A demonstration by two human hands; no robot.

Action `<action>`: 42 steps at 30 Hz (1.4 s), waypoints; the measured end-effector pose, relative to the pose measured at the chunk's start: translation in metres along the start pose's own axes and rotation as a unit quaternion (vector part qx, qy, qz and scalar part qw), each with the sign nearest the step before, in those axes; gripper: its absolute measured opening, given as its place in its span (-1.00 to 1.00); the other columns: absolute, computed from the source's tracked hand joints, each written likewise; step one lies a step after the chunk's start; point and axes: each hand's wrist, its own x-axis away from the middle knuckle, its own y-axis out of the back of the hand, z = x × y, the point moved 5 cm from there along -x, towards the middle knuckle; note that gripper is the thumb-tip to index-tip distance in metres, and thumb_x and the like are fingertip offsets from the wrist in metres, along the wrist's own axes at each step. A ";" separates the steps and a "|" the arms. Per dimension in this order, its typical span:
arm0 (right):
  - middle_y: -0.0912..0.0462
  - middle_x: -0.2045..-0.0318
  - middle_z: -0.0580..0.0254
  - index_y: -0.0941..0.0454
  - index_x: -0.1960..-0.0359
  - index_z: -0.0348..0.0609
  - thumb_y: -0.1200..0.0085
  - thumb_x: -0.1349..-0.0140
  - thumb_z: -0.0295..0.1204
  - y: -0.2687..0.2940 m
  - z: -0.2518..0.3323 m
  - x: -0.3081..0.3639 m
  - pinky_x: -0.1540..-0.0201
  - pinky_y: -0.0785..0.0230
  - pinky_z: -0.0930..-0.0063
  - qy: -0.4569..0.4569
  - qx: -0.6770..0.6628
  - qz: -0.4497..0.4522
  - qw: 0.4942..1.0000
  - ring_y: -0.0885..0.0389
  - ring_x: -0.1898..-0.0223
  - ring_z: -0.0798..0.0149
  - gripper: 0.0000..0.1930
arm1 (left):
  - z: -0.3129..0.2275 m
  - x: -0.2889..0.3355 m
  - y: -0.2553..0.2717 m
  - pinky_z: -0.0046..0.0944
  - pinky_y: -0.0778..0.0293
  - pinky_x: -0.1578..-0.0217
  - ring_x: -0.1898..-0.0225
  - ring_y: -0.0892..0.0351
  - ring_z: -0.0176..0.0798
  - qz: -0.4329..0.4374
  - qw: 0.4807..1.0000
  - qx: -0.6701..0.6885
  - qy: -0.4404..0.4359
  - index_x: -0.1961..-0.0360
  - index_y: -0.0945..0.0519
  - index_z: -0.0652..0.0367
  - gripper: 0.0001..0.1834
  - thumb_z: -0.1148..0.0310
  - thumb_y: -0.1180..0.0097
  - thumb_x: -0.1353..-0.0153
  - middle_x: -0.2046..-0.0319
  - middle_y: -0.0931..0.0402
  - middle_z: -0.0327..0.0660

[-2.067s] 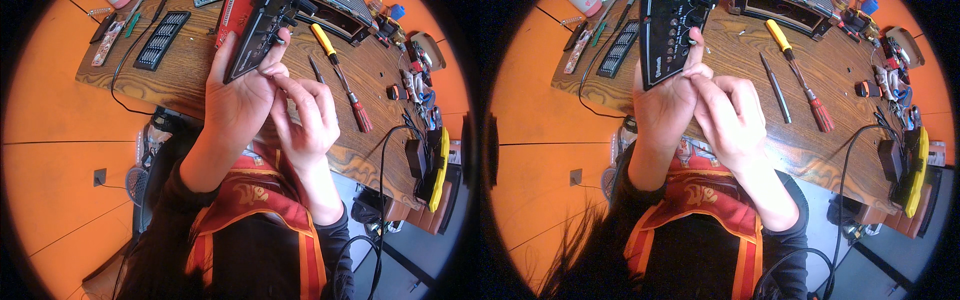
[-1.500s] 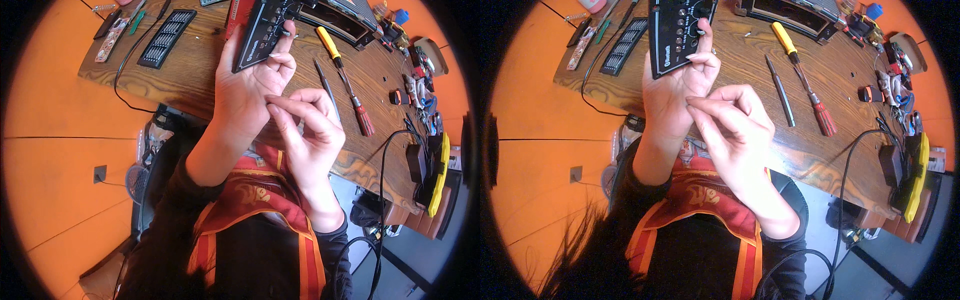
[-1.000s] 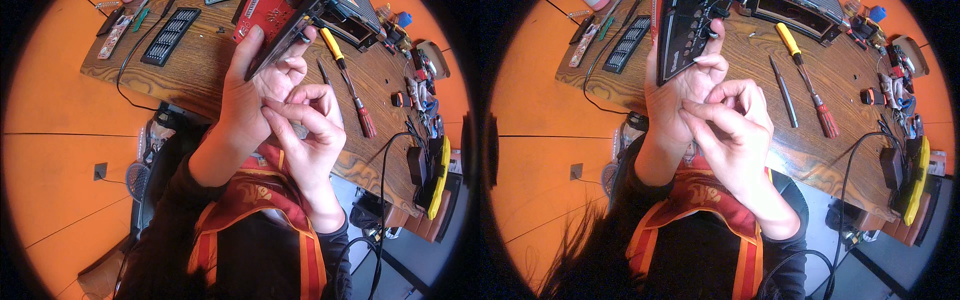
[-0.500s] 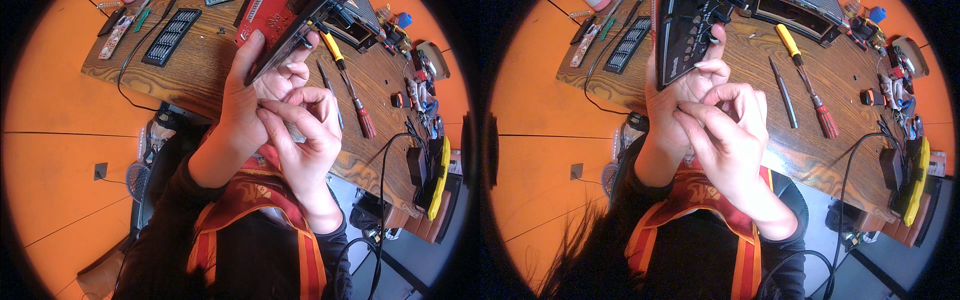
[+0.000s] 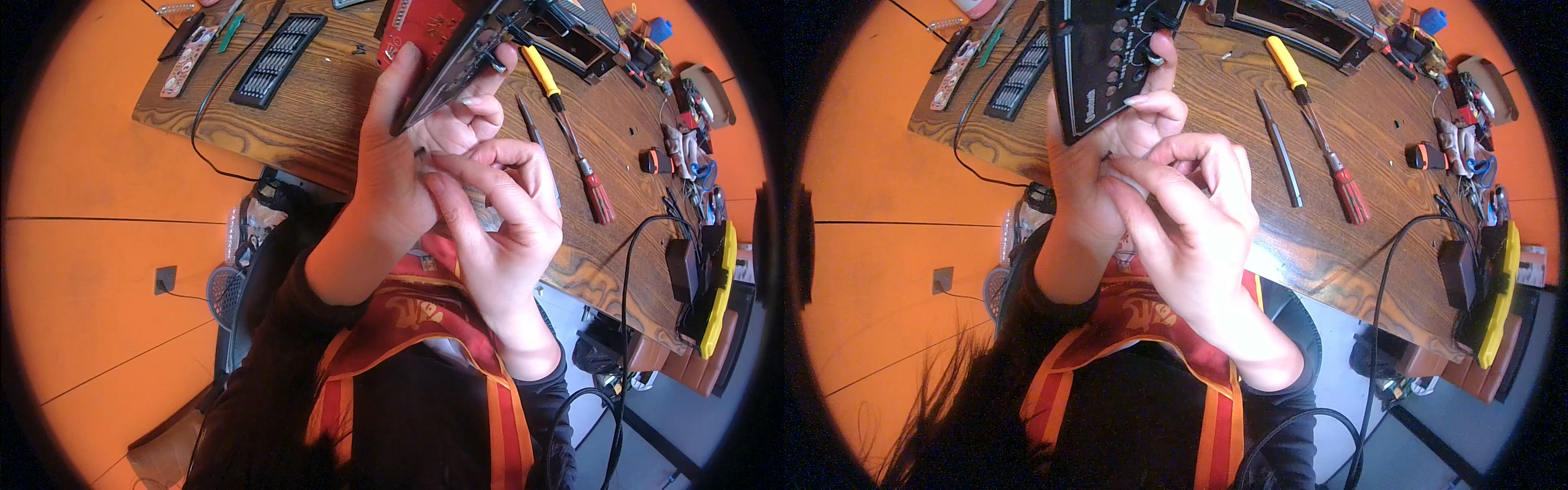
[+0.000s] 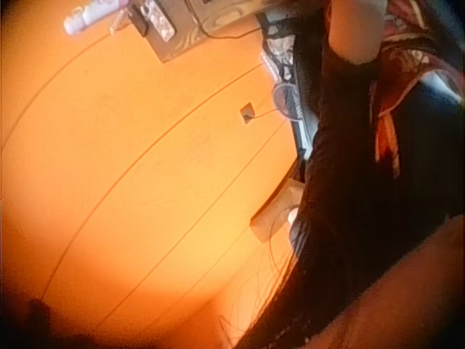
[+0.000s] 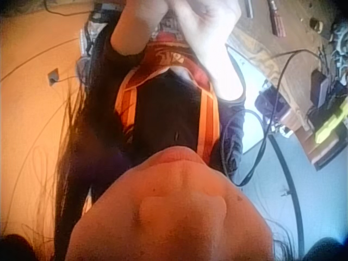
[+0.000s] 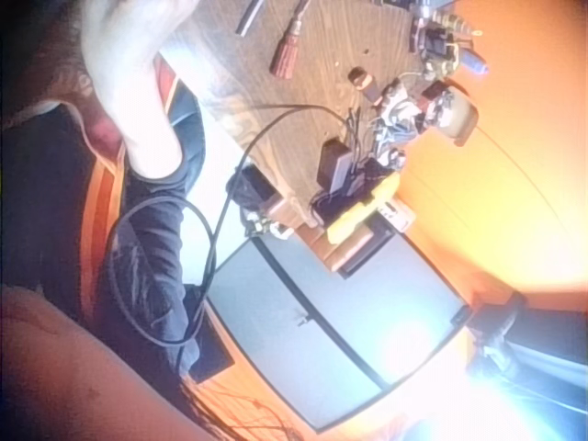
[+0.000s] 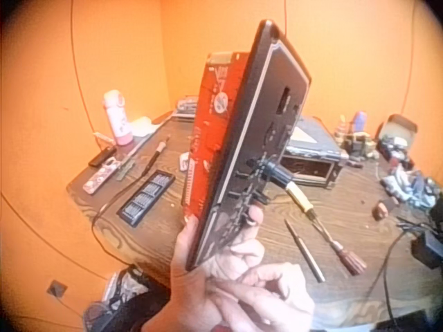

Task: The person assembles a small black electronic device by inserting screws and tightening them with a yellow-handled screwdriver. They then place the device into a larger black case and secure it with additional screws using a black-handled screwdriver.

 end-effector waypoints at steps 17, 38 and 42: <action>-0.40 0.42 0.29 -0.62 0.45 -0.02 -0.21 0.23 -0.53 0.002 0.018 -0.017 0.32 -0.17 0.49 0.031 0.220 -0.021 0.975 -0.31 0.32 0.26 -0.78 | 0.002 0.003 0.001 -0.40 -0.27 0.24 0.36 -0.38 -0.36 -0.019 0.991 -0.127 -0.035 0.01 -0.35 0.28 -0.45 0.01 0.20 -0.21 0.18 -0.44 -0.16; -0.46 0.55 0.22 -0.52 0.51 -0.20 -0.18 0.17 -0.62 0.009 0.007 -0.015 0.35 -0.27 0.46 0.011 0.104 0.111 0.988 -0.42 0.44 0.21 -0.86 | 0.001 0.006 0.013 -0.39 -0.25 0.12 -0.05 -0.24 -0.26 -0.070 0.979 -0.187 -0.049 -0.14 -0.22 0.23 -0.46 0.07 0.25 -0.26 -0.07 -0.25 -0.03; -0.41 0.56 0.25 -0.53 0.51 -0.13 -0.19 0.18 -0.56 0.006 0.002 -0.012 0.40 -0.27 0.41 0.001 0.056 0.075 0.996 -0.37 0.46 0.19 -0.86 | 0.001 0.004 0.010 -0.40 -0.25 0.12 -0.05 -0.23 -0.25 -0.096 0.974 -0.193 -0.063 -0.14 -0.21 0.27 -0.44 0.06 0.25 -0.26 -0.07 -0.25 -0.01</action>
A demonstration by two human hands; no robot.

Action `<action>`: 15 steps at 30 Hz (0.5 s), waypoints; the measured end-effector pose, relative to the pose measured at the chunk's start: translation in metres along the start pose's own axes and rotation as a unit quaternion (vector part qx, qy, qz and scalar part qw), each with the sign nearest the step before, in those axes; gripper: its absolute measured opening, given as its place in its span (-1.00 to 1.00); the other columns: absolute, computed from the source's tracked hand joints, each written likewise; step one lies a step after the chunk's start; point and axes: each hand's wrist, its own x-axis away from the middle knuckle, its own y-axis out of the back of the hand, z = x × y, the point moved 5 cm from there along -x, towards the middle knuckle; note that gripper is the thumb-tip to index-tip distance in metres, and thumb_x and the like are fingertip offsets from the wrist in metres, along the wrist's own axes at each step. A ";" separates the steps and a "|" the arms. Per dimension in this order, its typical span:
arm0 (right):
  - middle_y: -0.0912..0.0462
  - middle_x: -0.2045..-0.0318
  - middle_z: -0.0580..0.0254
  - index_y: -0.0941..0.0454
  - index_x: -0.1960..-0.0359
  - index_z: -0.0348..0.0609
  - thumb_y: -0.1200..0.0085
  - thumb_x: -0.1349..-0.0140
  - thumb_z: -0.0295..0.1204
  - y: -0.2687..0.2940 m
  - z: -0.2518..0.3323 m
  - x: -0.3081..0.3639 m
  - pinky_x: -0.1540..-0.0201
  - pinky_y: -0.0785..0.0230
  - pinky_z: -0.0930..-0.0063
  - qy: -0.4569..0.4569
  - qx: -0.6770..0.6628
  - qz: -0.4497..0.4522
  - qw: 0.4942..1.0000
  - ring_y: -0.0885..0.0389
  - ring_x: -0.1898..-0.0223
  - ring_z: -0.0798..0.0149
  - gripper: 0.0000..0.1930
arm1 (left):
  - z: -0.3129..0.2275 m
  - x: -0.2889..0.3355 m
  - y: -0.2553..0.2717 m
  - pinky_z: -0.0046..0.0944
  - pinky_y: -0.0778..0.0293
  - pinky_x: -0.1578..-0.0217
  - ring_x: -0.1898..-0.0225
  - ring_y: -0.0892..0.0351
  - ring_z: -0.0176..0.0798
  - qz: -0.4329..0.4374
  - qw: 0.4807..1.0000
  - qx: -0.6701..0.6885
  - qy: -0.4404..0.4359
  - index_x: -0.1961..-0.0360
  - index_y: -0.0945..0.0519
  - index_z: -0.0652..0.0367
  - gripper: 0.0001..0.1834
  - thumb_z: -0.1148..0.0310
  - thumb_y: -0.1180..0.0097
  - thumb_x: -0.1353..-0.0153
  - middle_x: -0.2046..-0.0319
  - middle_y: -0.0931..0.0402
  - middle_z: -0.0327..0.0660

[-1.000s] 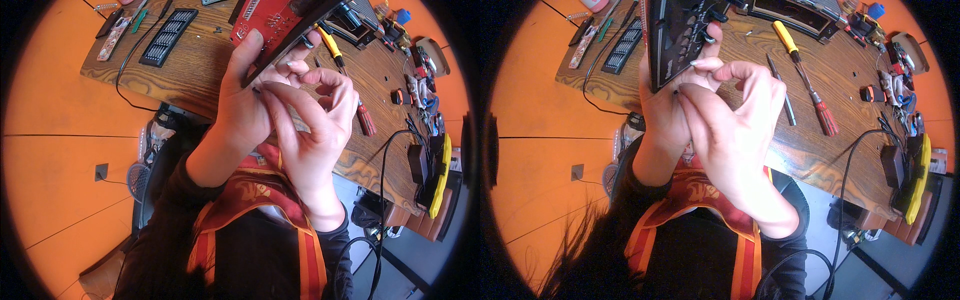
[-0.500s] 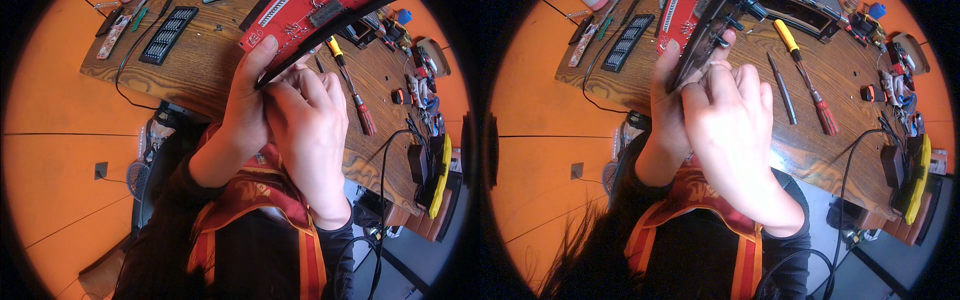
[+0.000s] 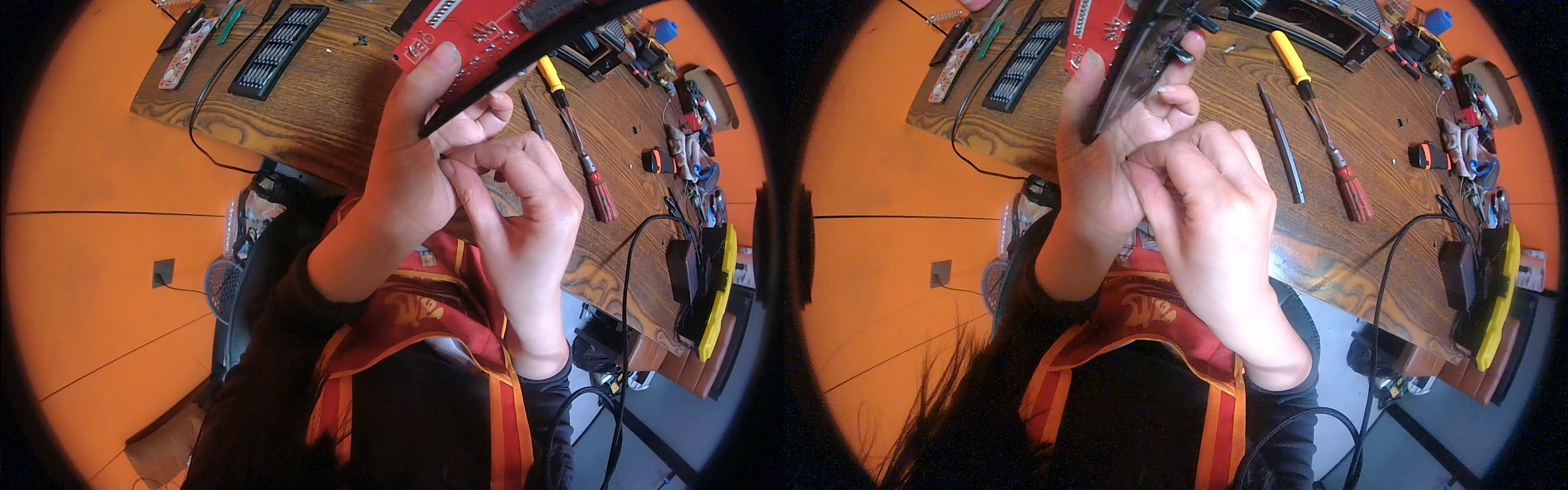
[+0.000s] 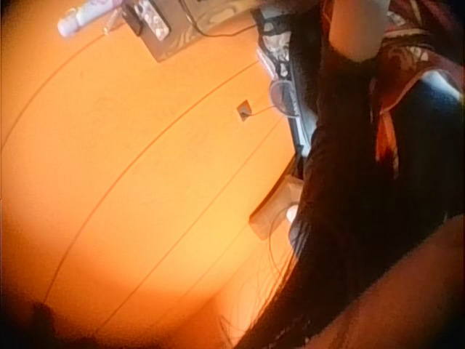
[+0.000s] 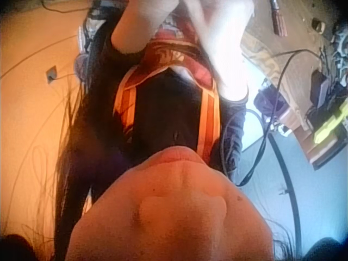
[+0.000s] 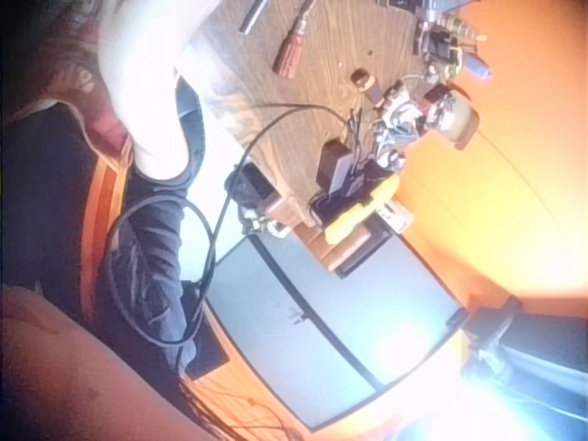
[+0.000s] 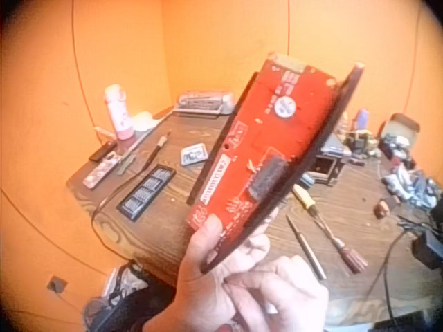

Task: The person assembles a small black electronic device by inserting screws and tightening them with a yellow-handled screwdriver. They then place the device into a larger black case and secure it with additional screws using a black-handled screwdriver.

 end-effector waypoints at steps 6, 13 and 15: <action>-0.46 0.55 0.28 -0.58 0.49 -0.26 -0.19 0.20 -0.68 0.000 0.001 -0.001 0.34 -0.29 0.60 0.009 0.021 -0.014 1.000 -0.44 0.44 0.38 -0.84 | -0.003 0.000 0.001 -0.36 -0.36 0.28 0.39 -0.42 -0.37 -0.059 0.998 -0.011 -0.008 0.26 -0.44 0.17 -0.73 0.21 -0.01 -0.13 0.39 -0.48 -0.27; -0.44 0.56 0.30 -0.61 0.49 -0.25 -0.20 0.24 -0.68 0.004 0.006 -0.002 0.37 -0.27 0.61 -0.009 0.023 -0.003 1.000 -0.41 0.45 0.40 -0.81 | -0.009 0.001 -0.008 -0.37 -0.35 0.29 0.39 -0.43 -0.37 -0.033 0.999 -0.027 -0.032 0.28 -0.46 0.17 -0.70 0.15 -0.04 -0.11 0.44 -0.48 -0.27; -0.44 0.57 0.30 -0.61 0.48 -0.26 -0.20 0.23 -0.68 0.004 0.008 -0.003 0.38 -0.27 0.61 0.009 0.025 -0.009 1.000 -0.41 0.46 0.41 -0.81 | -0.010 0.001 -0.009 -0.38 -0.35 0.30 0.38 -0.43 -0.37 -0.023 0.999 -0.036 -0.034 0.29 -0.46 0.17 -0.69 0.14 -0.04 -0.11 0.44 -0.48 -0.27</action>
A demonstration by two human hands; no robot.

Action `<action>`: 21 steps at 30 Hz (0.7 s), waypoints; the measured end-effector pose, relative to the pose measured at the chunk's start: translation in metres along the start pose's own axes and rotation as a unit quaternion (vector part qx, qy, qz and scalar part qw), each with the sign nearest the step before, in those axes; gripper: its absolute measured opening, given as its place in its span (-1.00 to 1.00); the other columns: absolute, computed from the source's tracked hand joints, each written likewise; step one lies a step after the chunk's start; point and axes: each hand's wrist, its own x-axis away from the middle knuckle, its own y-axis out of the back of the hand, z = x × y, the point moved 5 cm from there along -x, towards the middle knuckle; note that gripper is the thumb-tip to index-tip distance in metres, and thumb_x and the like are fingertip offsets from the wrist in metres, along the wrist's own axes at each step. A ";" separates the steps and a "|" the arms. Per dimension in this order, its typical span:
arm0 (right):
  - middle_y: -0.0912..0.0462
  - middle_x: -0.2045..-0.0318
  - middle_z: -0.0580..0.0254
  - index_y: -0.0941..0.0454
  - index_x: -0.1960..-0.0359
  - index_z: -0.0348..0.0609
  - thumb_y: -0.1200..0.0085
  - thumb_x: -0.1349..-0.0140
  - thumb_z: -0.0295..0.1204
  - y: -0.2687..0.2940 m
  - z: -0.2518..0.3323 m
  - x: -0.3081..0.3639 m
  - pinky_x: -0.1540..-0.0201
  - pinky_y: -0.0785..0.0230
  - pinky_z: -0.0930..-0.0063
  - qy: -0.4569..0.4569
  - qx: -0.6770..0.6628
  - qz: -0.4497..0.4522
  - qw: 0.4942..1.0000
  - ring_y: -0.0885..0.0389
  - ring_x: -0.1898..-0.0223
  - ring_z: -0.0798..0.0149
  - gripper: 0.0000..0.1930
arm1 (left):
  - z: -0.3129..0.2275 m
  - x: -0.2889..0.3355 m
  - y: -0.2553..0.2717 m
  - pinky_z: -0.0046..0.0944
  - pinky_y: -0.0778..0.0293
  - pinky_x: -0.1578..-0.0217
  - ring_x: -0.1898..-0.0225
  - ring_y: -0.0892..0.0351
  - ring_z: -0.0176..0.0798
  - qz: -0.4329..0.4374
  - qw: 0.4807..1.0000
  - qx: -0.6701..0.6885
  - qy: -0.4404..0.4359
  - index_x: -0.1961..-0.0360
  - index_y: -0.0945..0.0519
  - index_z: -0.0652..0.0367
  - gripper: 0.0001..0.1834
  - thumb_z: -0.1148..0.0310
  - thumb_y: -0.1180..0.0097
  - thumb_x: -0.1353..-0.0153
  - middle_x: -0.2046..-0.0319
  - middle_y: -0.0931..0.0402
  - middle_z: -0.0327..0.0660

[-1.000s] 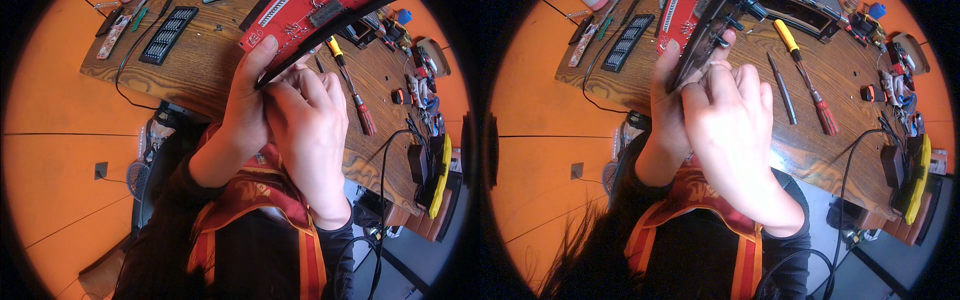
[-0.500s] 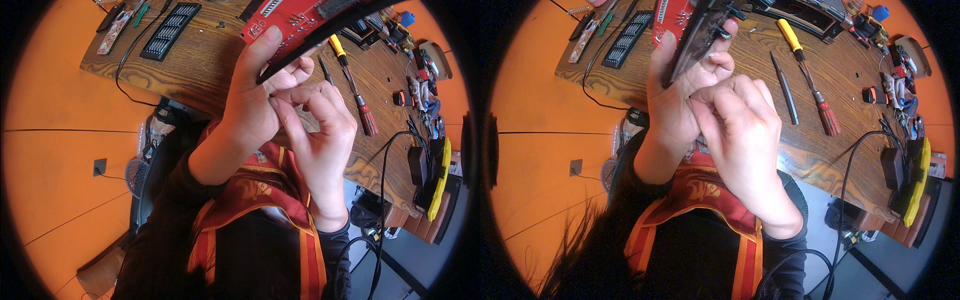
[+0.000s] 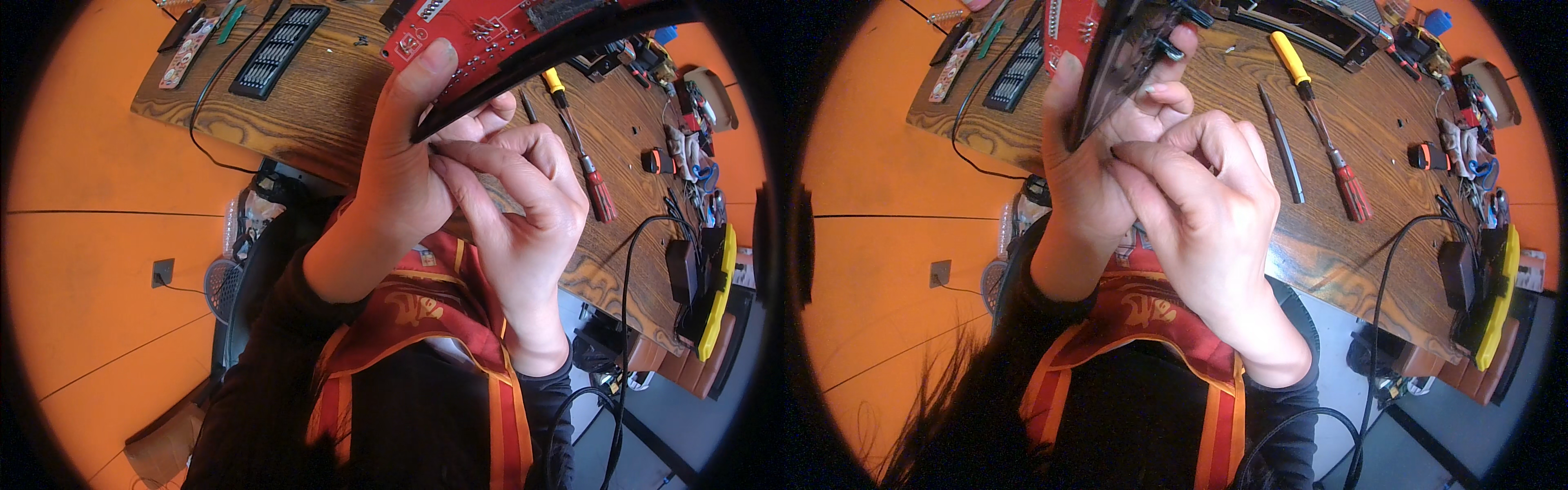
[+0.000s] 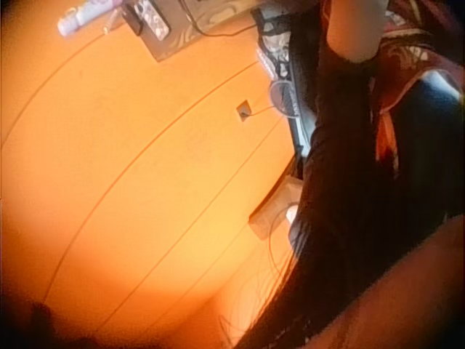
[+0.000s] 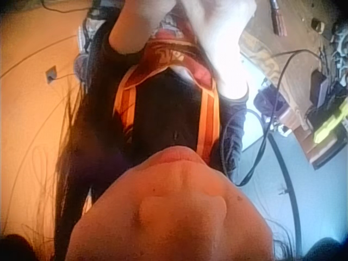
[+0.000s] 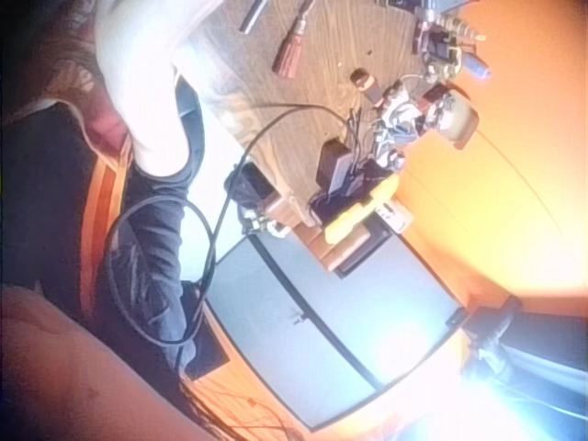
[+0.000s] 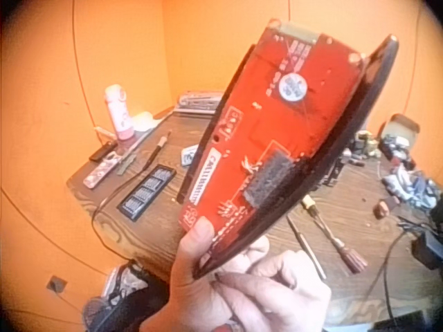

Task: The person assembles a small black electronic device by inserting screws and tightening them with a yellow-handled screwdriver. They then place the device into a larger black case and secure it with additional screws using a black-handled screwdriver.

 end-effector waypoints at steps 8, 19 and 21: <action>-0.47 0.59 0.27 -0.58 0.42 -0.24 -0.20 0.13 -0.59 0.020 -0.009 0.004 0.46 -0.24 0.59 0.044 0.024 -0.051 0.997 -0.40 0.55 0.37 -0.84 | -0.011 -0.004 0.005 -0.30 -0.24 0.13 -0.10 -0.19 -0.13 0.144 0.978 0.149 0.017 -0.12 -0.24 0.27 -0.47 0.17 0.08 -0.21 -0.09 -0.24 0.00; -0.54 0.59 0.11 -0.59 0.34 -0.25 -0.13 -0.01 -0.51 0.061 -0.129 -0.027 0.44 -0.34 0.52 -0.145 0.197 -0.021 0.969 -0.52 0.54 0.31 -0.85 | -0.040 -0.004 0.042 -0.33 -0.26 0.17 -0.14 -0.14 -0.08 0.084 0.983 0.161 -0.037 -0.08 -0.33 0.14 -0.59 0.34 0.04 -0.18 -0.10 -0.24 -0.10; -0.59 0.55 0.02 -0.59 0.33 -0.23 -0.11 0.03 -0.53 0.058 -0.138 -0.034 0.37 -0.41 0.43 -0.161 0.219 0.032 0.962 -0.61 0.49 0.17 -0.82 | -0.043 -0.005 0.046 -0.33 -0.26 0.18 -0.13 -0.17 -0.08 0.071 0.982 0.169 -0.039 -0.10 -0.32 0.09 -0.60 0.35 0.11 -0.22 -0.10 -0.24 -0.12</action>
